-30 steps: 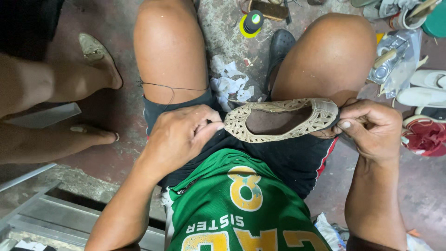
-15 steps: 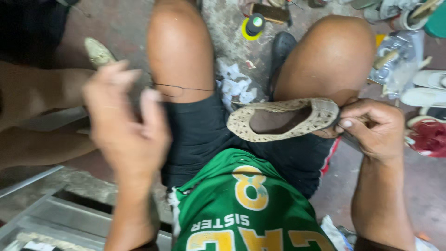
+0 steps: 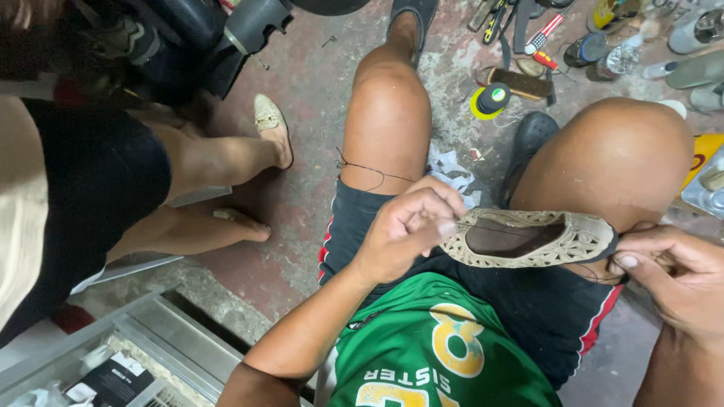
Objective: The person is stitching the sole of a cream-colored shoe by hand using a needle and black thread while sitting.
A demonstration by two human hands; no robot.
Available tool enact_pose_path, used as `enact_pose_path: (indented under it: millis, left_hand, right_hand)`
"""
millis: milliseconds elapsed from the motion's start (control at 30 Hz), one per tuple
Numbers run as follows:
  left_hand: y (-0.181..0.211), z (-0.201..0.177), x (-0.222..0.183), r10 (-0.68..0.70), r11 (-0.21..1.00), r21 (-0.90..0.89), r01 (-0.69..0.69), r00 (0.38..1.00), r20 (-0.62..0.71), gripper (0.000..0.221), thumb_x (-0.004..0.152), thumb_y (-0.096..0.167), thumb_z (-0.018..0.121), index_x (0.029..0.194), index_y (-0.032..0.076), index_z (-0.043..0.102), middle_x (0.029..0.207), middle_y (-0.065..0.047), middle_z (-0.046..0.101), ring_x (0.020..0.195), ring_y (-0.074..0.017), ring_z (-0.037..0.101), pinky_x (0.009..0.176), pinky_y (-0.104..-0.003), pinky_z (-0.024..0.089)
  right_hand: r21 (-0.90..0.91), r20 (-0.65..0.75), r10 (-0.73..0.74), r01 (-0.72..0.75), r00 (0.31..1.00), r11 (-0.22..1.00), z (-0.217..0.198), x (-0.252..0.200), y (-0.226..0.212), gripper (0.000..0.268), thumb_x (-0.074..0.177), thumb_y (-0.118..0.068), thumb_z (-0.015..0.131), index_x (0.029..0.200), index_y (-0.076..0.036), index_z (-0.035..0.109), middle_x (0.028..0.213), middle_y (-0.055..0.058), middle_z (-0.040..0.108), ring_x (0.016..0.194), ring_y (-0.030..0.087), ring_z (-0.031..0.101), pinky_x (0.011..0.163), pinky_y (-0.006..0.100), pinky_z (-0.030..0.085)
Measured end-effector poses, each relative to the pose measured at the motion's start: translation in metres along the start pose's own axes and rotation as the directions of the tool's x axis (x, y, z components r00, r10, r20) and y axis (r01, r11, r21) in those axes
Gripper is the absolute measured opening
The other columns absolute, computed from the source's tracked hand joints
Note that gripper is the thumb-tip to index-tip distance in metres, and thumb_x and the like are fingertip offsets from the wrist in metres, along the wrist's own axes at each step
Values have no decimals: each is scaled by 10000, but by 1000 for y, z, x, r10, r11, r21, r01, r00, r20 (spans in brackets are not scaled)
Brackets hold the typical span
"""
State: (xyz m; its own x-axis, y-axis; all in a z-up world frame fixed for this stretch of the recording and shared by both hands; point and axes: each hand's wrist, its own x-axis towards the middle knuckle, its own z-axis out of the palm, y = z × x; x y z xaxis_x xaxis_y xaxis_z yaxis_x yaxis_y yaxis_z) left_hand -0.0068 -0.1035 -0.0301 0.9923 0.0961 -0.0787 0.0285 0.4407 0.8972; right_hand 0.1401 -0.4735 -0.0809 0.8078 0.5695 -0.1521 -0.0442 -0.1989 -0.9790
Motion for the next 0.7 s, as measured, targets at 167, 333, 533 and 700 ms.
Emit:
enact_pose_path:
  millis: [167, 333, 533, 700]
  left_hand:
    - [-10, 13, 14, -158, 778, -601, 185, 983, 98, 123, 1088, 177, 588, 1119, 69, 638, 958, -48, 600, 803, -64, 509, 627, -201, 388]
    - [-18, 32, 29, -281, 939, -170, 298, 952, 119, 206, 1086, 209, 578, 1107, 15, 644, 973, 1, 653, 837, -40, 524, 657, -199, 388]
    - [8, 31, 28, -168, 799, 580, 156, 985, -34, 343, 942, 223, 825, 1100, 14, 603, 583, -14, 448, 522, -133, 417, 544, -339, 367]
    - [30, 21, 25, -139, 674, 736, 66, 990, 39, 499, 820, 276, 828, 1240, 111, 615, 563, -21, 493, 486, -153, 529, 523, -334, 454]
  right_hand:
    - [-34, 7, -40, 40, 999, 999, 13, -1, -14, 29, 977, 75, 679, 991, 51, 686, 906, 134, 711, 771, 125, 676, 734, 221, 544]
    - [-115, 46, -27, 32, 999, 993, 24, 9, -38, 32, 964, 75, 684, 973, 45, 693, 879, 119, 716, 768, 128, 670, 749, 225, 536]
    - [-196, 66, -11, 23, 998, 980, 25, 12, -46, 29, 942, 61, 698, 953, 34, 702, 866, 102, 727, 760, 119, 672, 750, 225, 539]
    - [-154, 83, -18, 30, 996, 988, 24, 14, -41, 36, 934, 52, 704, 963, 32, 704, 874, 99, 727, 762, 107, 681, 738, 218, 543]
